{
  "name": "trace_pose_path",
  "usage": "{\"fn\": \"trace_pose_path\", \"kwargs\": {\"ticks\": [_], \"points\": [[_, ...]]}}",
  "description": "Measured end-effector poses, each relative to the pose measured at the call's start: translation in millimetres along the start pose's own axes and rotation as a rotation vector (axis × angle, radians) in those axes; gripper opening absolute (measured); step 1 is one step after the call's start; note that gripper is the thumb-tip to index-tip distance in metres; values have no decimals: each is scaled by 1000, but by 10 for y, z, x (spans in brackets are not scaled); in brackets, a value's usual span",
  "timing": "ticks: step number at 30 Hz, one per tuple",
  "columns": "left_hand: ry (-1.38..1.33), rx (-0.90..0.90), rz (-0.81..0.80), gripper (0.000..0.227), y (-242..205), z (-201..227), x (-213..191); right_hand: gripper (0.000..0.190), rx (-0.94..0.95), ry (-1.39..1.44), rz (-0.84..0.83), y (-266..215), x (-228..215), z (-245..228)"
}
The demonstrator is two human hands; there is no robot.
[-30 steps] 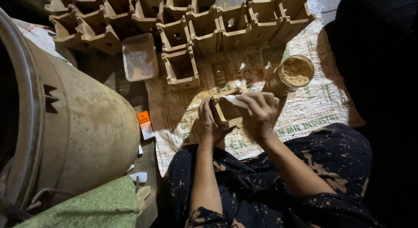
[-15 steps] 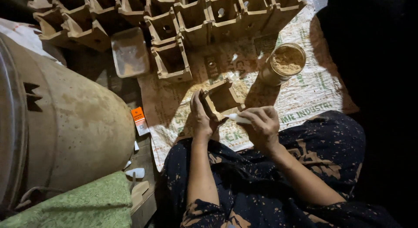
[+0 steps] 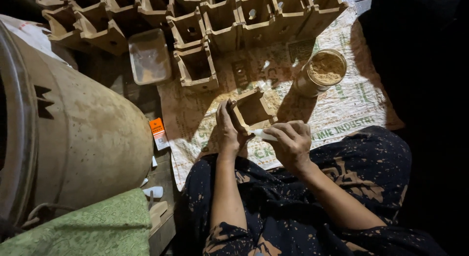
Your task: The person is shaping and assembling clay blocks by applying a bonding agent with a small tool and joining the pieces together.
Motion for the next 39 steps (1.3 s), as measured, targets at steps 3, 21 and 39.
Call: {"fn": "trace_pose_path", "kwargs": {"ticks": [3, 21, 39], "points": [[-42, -18, -1, 148, -39, -364, 132, 8, -9, -9, 19, 15, -13, -16], [-81, 80, 18, 147, -415, -871, 37, 12, 117, -9, 35, -276, 85, 461], [-369, -332, 136, 160, 158, 505, -112, 40, 1178, 919, -88, -1821, 415, 2179]]}}
Point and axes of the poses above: each hand's wrist, its own y-axis towards the middle knuckle, its own x-axis out of the palm, z = x × y, the point moved 10 cm from there along y, towards the middle knuckle, and after that the axes turned 1 degree about -z, right-handed, at the moved point
